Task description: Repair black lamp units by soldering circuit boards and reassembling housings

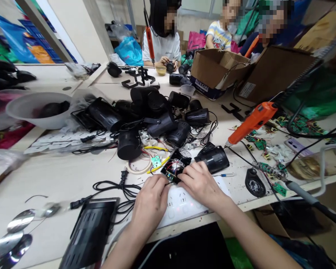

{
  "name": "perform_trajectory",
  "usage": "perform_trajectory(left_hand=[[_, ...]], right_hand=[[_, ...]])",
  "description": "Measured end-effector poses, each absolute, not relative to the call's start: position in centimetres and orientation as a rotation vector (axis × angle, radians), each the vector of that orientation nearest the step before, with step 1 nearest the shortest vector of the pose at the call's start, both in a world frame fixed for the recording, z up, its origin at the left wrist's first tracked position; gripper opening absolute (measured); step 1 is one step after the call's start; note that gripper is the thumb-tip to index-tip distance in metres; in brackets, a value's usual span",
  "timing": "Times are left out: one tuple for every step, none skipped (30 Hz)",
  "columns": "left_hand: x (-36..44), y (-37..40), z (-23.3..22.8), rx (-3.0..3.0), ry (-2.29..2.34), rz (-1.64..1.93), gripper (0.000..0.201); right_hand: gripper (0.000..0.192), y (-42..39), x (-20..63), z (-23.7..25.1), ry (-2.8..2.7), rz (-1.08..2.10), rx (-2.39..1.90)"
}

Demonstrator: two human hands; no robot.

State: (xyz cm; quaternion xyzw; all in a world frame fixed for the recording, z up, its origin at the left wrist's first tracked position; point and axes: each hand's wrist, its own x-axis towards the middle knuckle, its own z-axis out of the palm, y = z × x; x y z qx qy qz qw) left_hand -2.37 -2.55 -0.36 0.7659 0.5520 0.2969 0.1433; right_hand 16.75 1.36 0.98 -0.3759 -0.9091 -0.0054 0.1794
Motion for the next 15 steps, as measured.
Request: perform_trajectory(left_hand=[[-2.49, -2.50, -0.37, 2.197, 1.596, 0.861, 0.016], [-2.59, -2.47, -0.36, 2.187, 1.599, 0.863, 0.017], [-2.66, -2.46, -0.35, 2.177, 1.602, 0.859, 0.017], [-2.71, -2.47, -0.34, 2.167, 1.606, 0.851, 0.018], [-2.74, -2.50, -0.32, 2.158, 1.609, 0.844, 0.018], [-2.74, -2.53, -0.30, 2.148, 1.610, 0.838, 0.018], [-2.73, -2.55, -0.28, 2.138, 1.612, 0.834, 0.018], [-2.71, -2.57, -0.25, 2.127, 1.614, 0.832, 0.018], [-2.69, -2.57, -0.22, 2.114, 1.617, 0.833, 0.018], [-2.68, -2.55, -0.19, 2.100, 1.621, 0.835, 0.019], [-2.68, -2.51, -0.14, 2.083, 1.627, 0.837, 0.019], [-2.70, -2.45, -0.09, 2.066, 1.632, 0.839, 0.019], [-2.72, -2.39, -0.03, 2.049, 1.635, 0.841, 0.020], [-2.76, -2.32, 0.03, 2.034, 1.629, 0.839, 0.020], [-2.79, -2.25, 0.08, 2.023, 1.616, 0.830, 0.020]], right_hand=[[0.013, 1.42, 16.64, 0.79, -2.569, -0.028, -1.049], [0.015, 1.47, 16.54, 0.63, -2.574, -0.032, -1.035], [0.017, 1.51, 16.48, 0.52, -2.583, -0.025, -1.021], [0.017, 1.56, 16.46, 0.48, -2.598, -0.005, -1.005], [0.017, 1.62, 16.48, 0.49, -2.614, 0.024, -0.988], [0.016, 1.68, 16.53, 0.54, -2.630, 0.055, -0.973], [0.016, 1.75, 16.60, 0.61, -2.648, 0.082, -0.958], [0.016, 1.84, 16.67, 0.67, -2.663, 0.095, -0.945], [0.017, 1.93, 16.74, 0.70, -2.677, 0.093, -0.934], [0.018, 2.03, 16.78, 0.70, -2.692, 0.075, -0.926], [0.019, 2.12, 16.80, 0.66, -2.709, 0.050, -0.915], [0.019, 2.21, 16.80, 0.60, -2.724, 0.022, -0.903], [0.019, 2.29, 16.79, 0.52, -2.735, -0.004, -0.889], [0.018, 2.35, 16.76, 0.44, -2.743, -0.025, -0.878], [0.018, 2.39, 16.73, 0.37, -2.747, -0.039, -0.869]])
